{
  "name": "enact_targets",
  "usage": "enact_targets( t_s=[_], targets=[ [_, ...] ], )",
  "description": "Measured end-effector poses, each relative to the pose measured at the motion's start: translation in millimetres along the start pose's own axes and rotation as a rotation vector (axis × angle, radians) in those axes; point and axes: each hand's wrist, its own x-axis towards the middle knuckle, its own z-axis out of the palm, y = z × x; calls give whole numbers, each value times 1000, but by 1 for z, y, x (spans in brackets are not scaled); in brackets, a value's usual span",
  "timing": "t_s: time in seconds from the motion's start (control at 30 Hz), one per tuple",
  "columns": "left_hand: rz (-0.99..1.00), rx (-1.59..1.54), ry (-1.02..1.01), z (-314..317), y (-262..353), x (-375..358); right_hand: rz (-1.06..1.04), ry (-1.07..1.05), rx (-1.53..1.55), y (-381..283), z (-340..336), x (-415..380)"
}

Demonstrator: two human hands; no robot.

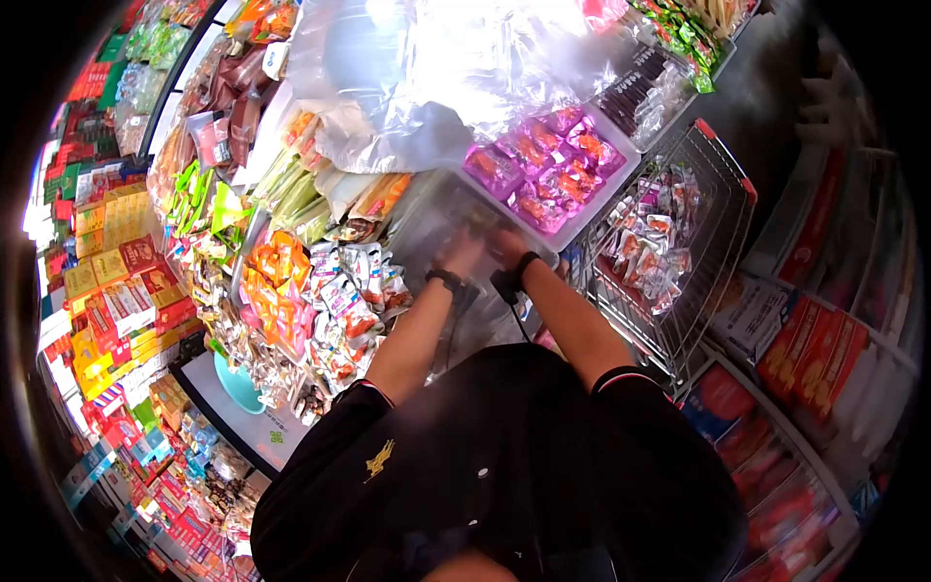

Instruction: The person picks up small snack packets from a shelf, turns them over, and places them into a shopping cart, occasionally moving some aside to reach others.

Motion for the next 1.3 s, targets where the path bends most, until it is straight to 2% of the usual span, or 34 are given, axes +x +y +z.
enact_targets(
  t_s=[0.07,0.13,0.23,0.27,0.3,0.37,0.43,0.5,0.53,0.57,0.6,0.63,0.73,0.77,0.83,0.87,0.93,1.0,1.03,1.07,1.1,1.13,1.2,1.23,1.27,1.3],
  targets=[
    [2,-63,38,-3,1,-5,-13,-7,21,0,1,1],
    [-21,-197,117,14,-15,4,-86,-6,-20,-2,7,-6],
    [-35,-439,111,45,-52,32,-137,-68,-11,-8,13,-13],
    [-38,-383,117,31,-37,16,-144,-100,2,-9,13,-15],
    [-40,-326,125,2,-5,-15,-200,-129,-117,-13,15,-19],
    [3,-379,97,-8,-3,-28,-313,-186,-354,-25,23,-36],
    [43,-637,16,10,-31,-11,-335,-176,-495,-32,24,-48],
    [-56,-974,-72,-8,-15,-35,-302,-169,-598,-41,24,-73],
    [-141,-1163,-121,-23,1,-58,-404,-181,-729,-49,26,-92],
    [-143,-1193,-137,-30,8,-72,-507,-195,-861,-58,29,-110],
    [-91,-1217,-193,-37,14,-83,-610,-207,-993,-62,27,-122],
    [-39,-1236,-253,-44,19,-93,-807,-232,-963,-59,19,-125],
    [126,-1310,-364,-61,54,-136,-1138,-257,-1253,-89,45,-233],
    [175,-1325,-376,-62,67,-147,-1334,-225,-1366,-93,50,-259],
    [251,-1345,-417,-58,85,-159,-1387,-174,-1442,-92,44,-295],
    [243,-1322,-363,-58,97,-169,-1412,-141,-1482,-91,38,-307],
    [227,-1274,-264,-58,121,-189,-1516,-96,-1445,-89,29,-329],
    [323,-1215,-206,-55,139,-199,-1590,2,-1384,-85,20,-359],
    [356,-1153,-186,-54,147,-205,-1575,171,-1399,-80,4,-358],
    [391,-1086,-172,-54,156,-212,-1502,216,-1227,-76,-5,-361],
    [475,-1129,-232,-45,160,-211,-1427,259,-1050,-71,-14,-366],
    [472,-1116,-290,-35,163,-214,-1352,298,-871,-66,-24,-370],
    [473,-1095,-394,-25,180,-228,-1167,146,-565,-60,-41,-385],
    [540,-1039,-411,-20,190,-239,-1127,88,-478,-59,-53,-390],
    [528,-916,-435,-19,202,-256,-1088,26,-395,-57,-65,-394],
    [518,-795,-452,-21,215,-276,-1070,54,-382,-55,-72,-405]
  ],
)
